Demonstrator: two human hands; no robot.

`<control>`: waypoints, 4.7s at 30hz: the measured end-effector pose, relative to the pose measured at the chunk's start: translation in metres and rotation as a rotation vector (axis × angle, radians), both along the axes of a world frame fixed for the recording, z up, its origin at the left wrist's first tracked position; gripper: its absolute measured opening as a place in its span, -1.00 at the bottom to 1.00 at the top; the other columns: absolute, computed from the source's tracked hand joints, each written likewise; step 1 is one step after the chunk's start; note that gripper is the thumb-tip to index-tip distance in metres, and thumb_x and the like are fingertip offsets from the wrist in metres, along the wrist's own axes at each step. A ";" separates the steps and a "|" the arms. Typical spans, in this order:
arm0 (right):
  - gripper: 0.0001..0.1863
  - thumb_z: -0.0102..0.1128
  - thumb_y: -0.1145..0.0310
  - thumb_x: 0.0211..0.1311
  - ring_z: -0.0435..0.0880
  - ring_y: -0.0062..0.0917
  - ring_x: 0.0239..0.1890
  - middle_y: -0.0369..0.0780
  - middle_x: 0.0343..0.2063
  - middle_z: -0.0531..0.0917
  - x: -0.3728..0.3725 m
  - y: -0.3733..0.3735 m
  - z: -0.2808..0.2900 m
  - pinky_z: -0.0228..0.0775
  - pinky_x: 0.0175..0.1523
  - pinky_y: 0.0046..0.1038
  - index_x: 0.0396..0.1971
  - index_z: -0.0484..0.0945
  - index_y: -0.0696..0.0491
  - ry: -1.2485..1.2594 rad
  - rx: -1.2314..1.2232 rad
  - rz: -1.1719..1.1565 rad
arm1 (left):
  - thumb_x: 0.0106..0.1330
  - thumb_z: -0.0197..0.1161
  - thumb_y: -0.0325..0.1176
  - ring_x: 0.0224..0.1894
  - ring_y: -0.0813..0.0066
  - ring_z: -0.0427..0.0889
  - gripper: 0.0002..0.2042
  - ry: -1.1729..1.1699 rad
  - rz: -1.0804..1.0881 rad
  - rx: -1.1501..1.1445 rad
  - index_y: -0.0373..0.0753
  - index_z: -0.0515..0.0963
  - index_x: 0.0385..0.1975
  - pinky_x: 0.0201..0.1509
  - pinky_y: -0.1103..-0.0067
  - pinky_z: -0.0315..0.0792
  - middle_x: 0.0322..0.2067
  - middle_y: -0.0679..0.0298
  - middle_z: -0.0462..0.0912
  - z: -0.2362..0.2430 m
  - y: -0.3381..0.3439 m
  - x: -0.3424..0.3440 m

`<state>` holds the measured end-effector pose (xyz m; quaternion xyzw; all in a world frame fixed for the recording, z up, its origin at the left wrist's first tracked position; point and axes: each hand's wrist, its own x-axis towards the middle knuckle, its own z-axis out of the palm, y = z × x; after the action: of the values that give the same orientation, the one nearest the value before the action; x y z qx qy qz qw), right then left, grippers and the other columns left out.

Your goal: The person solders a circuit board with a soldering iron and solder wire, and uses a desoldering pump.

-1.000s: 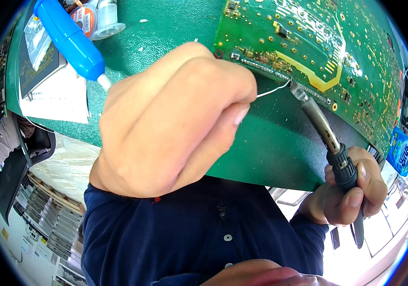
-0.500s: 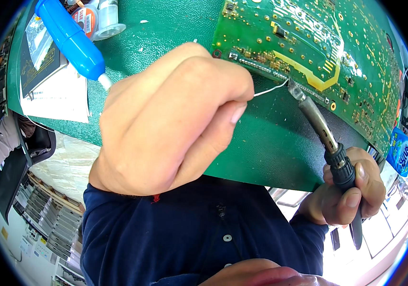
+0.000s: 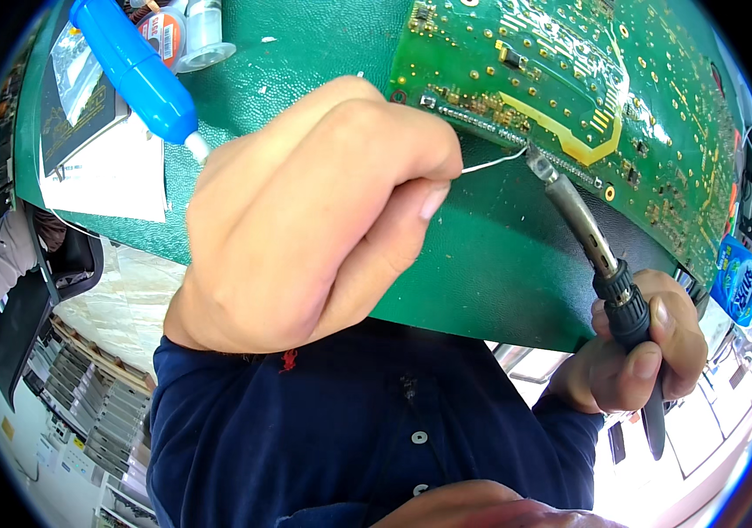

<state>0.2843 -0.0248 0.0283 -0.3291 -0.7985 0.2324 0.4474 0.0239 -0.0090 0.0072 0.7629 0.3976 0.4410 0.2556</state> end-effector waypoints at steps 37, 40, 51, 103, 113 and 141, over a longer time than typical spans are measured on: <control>-0.73 -0.13 0.25 0.24 0.35 -0.57 -0.78 -0.17 -0.80 0.38 -0.002 -0.008 0.003 0.12 -0.68 -0.57 -0.24 0.39 0.14 -0.051 -0.051 -0.105 | 0.08 0.16 -0.70 -0.57 0.63 0.38 -0.85 0.020 0.025 0.009 -0.41 0.47 -0.34 -0.53 0.74 0.23 -0.51 0.22 0.52 -0.001 0.001 0.001; -0.73 -0.13 0.25 0.24 0.35 -0.57 -0.77 -0.17 -0.80 0.38 -0.003 -0.008 0.002 0.12 -0.67 -0.56 -0.24 0.39 0.14 -0.041 -0.047 -0.112 | 0.08 0.16 -0.70 -0.58 0.63 0.37 -0.85 0.016 0.027 -0.006 -0.41 0.47 -0.34 -0.53 0.75 0.23 -0.51 0.22 0.52 -0.001 0.000 0.001; -0.72 -0.14 0.25 0.24 0.34 -0.57 -0.77 -0.18 -0.80 0.38 -0.004 -0.008 0.001 0.15 -0.66 -0.55 -0.22 0.39 0.14 -0.037 -0.047 -0.093 | 0.08 0.17 -0.71 -0.58 0.65 0.37 -0.84 0.027 0.016 -0.029 -0.40 0.47 -0.34 -0.52 0.75 0.23 -0.53 0.24 0.50 0.001 0.000 0.000; -0.68 0.08 0.18 0.19 0.45 -0.50 -0.67 -0.14 -0.70 0.44 -0.021 -0.019 0.003 0.27 -0.56 -0.53 -0.33 0.39 0.17 0.072 -0.142 -0.327 | -0.20 0.13 -0.66 -0.57 0.38 0.46 -0.80 0.098 -0.150 0.100 -0.36 0.53 -0.50 -0.53 0.60 0.32 -0.48 0.11 0.53 0.008 -0.016 -0.019; -0.76 0.15 0.36 0.06 0.55 -0.46 -0.67 -0.01 -0.55 0.57 -0.015 -0.014 0.006 0.39 -0.52 -0.57 -0.43 0.48 0.28 0.172 -0.165 -0.226 | -0.08 0.24 -0.61 -0.43 0.27 0.53 -0.74 0.385 -0.093 0.165 -0.31 0.55 -0.31 -0.41 0.49 0.40 -0.42 0.18 0.57 -0.005 -0.040 -0.021; -0.90 0.06 0.54 0.14 0.56 -0.66 -0.64 -0.22 -0.65 0.55 -0.011 -0.019 0.013 0.32 -0.53 -0.69 -0.45 0.49 0.28 0.130 -0.199 -0.225 | 0.21 0.18 -0.13 -0.41 0.07 0.62 -0.60 0.570 0.763 -0.061 -0.47 0.52 -0.34 -0.31 0.40 0.49 -0.48 -0.08 0.60 0.058 0.059 -0.130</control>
<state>0.2728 -0.0433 0.0408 -0.4433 -0.6990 0.2795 0.4865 -0.1064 0.0502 0.0653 0.6453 0.7163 0.2647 -0.0216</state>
